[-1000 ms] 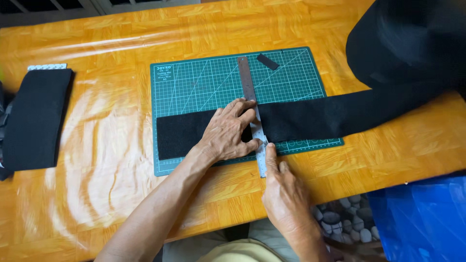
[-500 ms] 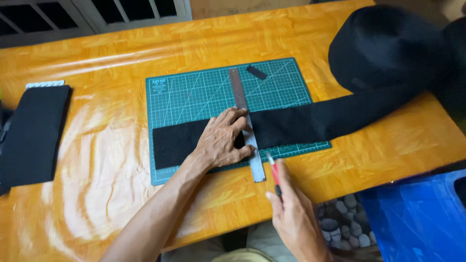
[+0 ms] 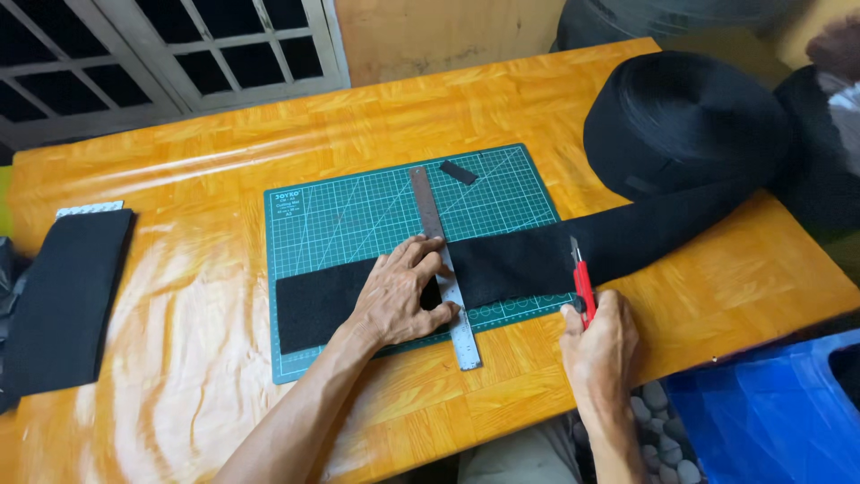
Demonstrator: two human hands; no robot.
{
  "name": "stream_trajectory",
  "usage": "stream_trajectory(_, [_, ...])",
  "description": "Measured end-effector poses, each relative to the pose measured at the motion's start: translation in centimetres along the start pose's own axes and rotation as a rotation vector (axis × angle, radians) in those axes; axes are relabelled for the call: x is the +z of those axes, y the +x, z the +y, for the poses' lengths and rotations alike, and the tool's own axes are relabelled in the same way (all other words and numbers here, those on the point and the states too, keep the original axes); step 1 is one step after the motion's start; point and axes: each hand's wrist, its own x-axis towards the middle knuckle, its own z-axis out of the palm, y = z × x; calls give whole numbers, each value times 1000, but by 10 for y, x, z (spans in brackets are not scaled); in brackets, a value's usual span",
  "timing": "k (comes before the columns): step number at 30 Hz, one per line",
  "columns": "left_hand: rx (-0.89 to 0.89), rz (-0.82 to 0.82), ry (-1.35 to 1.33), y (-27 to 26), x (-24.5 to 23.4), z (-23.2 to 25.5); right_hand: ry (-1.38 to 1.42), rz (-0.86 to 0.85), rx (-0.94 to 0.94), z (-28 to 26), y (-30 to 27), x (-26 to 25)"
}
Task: The person uses a metal ruler and a red utility knife to cut a long strip of black fabric on a green cutting mat. They align the ruler along the fabric and slice through it, then move the cut piece aside and reposition the ruler to continue cutting the remaining strip.
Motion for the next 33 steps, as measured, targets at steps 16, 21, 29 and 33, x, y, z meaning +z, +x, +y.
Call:
stream_trajectory(16, [-46,-13,-3,2,-1,4,195,-161,174,-50,4,-25])
stream_trajectory(21, [-35,-8,2,2,-2,4,385,-416,14,-76,1,2])
stream_trajectory(29, [-168,-77,-89,7,-15,14,240,-213,-22,-56,23,25])
stream_trajectory(33, [-187,-97,-69,7,-16,15,210,-83,84,-29,30,22])
